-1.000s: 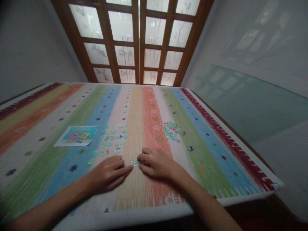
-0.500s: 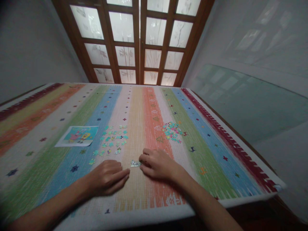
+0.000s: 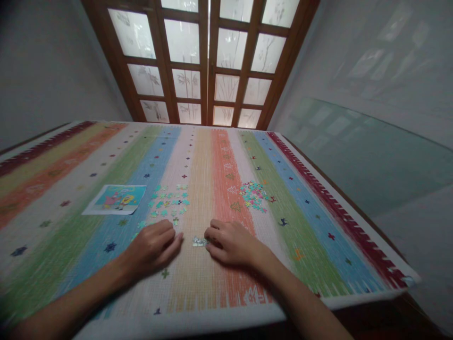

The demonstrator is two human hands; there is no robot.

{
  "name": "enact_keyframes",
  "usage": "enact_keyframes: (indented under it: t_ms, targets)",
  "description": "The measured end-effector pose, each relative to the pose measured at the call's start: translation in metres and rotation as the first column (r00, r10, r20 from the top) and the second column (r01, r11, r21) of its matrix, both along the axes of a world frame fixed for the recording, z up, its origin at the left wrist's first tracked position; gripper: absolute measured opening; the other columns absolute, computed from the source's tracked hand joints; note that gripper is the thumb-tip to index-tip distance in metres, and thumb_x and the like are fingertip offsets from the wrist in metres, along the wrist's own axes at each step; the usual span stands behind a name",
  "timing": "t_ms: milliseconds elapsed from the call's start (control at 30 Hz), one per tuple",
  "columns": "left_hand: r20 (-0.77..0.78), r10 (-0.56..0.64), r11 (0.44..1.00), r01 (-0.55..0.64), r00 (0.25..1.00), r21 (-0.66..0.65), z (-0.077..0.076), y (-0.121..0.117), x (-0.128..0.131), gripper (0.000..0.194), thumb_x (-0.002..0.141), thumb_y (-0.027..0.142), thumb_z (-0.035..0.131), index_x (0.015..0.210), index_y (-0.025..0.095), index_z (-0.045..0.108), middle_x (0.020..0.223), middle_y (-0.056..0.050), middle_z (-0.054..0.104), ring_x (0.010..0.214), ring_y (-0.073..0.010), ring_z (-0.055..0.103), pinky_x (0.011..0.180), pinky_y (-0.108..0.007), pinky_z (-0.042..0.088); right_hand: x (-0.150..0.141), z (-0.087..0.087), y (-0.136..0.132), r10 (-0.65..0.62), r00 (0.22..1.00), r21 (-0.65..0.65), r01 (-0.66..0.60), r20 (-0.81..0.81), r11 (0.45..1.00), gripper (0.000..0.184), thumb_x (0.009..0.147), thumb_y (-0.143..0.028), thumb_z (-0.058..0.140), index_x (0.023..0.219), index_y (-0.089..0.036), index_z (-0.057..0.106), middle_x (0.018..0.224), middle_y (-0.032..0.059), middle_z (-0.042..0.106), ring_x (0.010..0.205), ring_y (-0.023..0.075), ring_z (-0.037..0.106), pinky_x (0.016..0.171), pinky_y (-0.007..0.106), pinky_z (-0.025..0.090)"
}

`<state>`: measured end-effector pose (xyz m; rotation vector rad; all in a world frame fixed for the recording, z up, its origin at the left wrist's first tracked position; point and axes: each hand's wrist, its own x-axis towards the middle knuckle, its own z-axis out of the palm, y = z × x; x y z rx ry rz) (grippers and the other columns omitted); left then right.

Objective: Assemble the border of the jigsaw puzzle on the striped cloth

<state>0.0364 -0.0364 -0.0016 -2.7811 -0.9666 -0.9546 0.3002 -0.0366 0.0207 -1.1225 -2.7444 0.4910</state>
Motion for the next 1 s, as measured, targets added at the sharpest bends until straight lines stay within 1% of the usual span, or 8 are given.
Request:
enact_keyframes:
  t_ms: [133,233,333,433,533,667,767,1000]
  targets:
    - [0.075,0.159,0.986,-0.155,0.984,-0.066,0.004,0.013,-0.011,0.031,0.103,0.019,0.047,0.073,0.020,0.051,0.072,-0.002,0.054,0.067,-0.0164,0.050,0.065,-0.033,0.043,0.000,0.000,0.001,0.008,1.000,0.000,-0.008,0.008,1.000,0.010,0.095,-0.021,0.060,0.098,-0.017,0.067,0.094,0.0054,0.064,0.073,0.0147,0.052,0.062,0.029,0.027]
    - [0.088,0.293,0.956,-0.291,0.952,-0.033,0.006,0.024,-0.022,0.027,0.100,0.024,0.052,0.073,0.021,0.049,0.073,-0.002,0.055,0.069,-0.0185,0.052,0.070,-0.035,0.043,0.000,0.001,0.001,0.006,1.000,-0.012,-0.006,0.016,1.000,0.010,0.095,-0.021,0.059,0.098,-0.017,0.067,0.095,0.0058,0.064,0.074,0.0151,0.053,0.062,0.030,0.028]
    - [0.050,0.350,0.937,-0.349,0.935,-0.016,0.005,0.035,-0.032,0.019,0.099,0.027,0.053,0.081,0.021,0.053,0.077,-0.003,0.060,0.075,-0.0216,0.055,0.076,-0.039,0.044,0.000,0.002,0.000,0.001,1.000,-0.013,-0.001,0.027,1.000,0.010,0.095,-0.021,0.059,0.098,-0.017,0.067,0.095,0.0062,0.064,0.074,0.0153,0.054,0.062,0.030,0.028]
    - [0.033,0.369,0.929,-0.369,0.929,-0.028,0.002,0.042,-0.038,0.009,0.098,0.026,0.053,0.094,0.020,0.059,0.089,-0.007,0.066,0.086,-0.0253,0.058,0.082,-0.042,0.046,-0.001,0.002,0.000,0.005,1.000,-0.013,-0.005,0.022,1.000,0.010,0.095,-0.021,0.059,0.098,-0.017,0.067,0.095,0.0058,0.064,0.073,0.0152,0.053,0.062,0.030,0.028]
    - [0.043,0.358,0.934,-0.357,0.933,-0.035,-0.002,0.045,-0.040,0.011,0.098,0.026,0.054,0.104,0.020,0.060,0.098,-0.008,0.068,0.094,-0.0270,0.058,0.087,-0.044,0.048,-0.001,0.001,0.000,0.007,1.000,-0.013,-0.007,0.013,1.000,0.010,0.096,-0.021,0.058,0.098,-0.017,0.067,0.095,0.0058,0.064,0.073,0.0152,0.054,0.062,0.030,0.029]
    - [0.067,0.373,0.928,-0.373,0.925,-0.021,-0.007,0.048,-0.040,0.015,0.098,0.028,0.055,0.106,0.019,0.064,0.108,-0.011,0.067,0.101,-0.0293,0.056,0.091,-0.047,0.049,0.000,0.001,0.001,0.001,1.000,-0.023,0.000,0.007,1.000,0.011,0.095,-0.021,0.058,0.099,-0.017,0.067,0.095,0.0059,0.065,0.075,0.0156,0.055,0.063,0.030,0.030]
    - [0.038,0.397,0.918,-0.396,0.917,-0.012,-0.009,0.051,-0.040,0.020,0.098,0.030,0.056,0.107,0.017,0.068,0.115,-0.014,0.066,0.105,-0.0320,0.055,0.093,-0.051,0.049,0.000,0.001,0.001,-0.001,1.000,-0.032,0.001,0.001,1.000,0.011,0.094,-0.020,0.059,0.100,-0.017,0.067,0.096,0.0063,0.065,0.076,0.0161,0.056,0.064,0.030,0.031]
    - [-0.021,0.408,0.910,-0.409,0.913,-0.069,-0.013,0.057,-0.039,0.022,0.098,0.034,0.056,0.100,0.018,0.072,0.114,-0.013,0.066,0.106,-0.0328,0.054,0.094,-0.053,0.049,-0.001,0.001,0.002,-0.005,1.000,-0.039,0.005,-0.010,0.999,0.009,0.093,-0.021,0.060,0.097,-0.017,0.066,0.095,0.0066,0.065,0.076,0.0164,0.055,0.064,0.029,0.031]
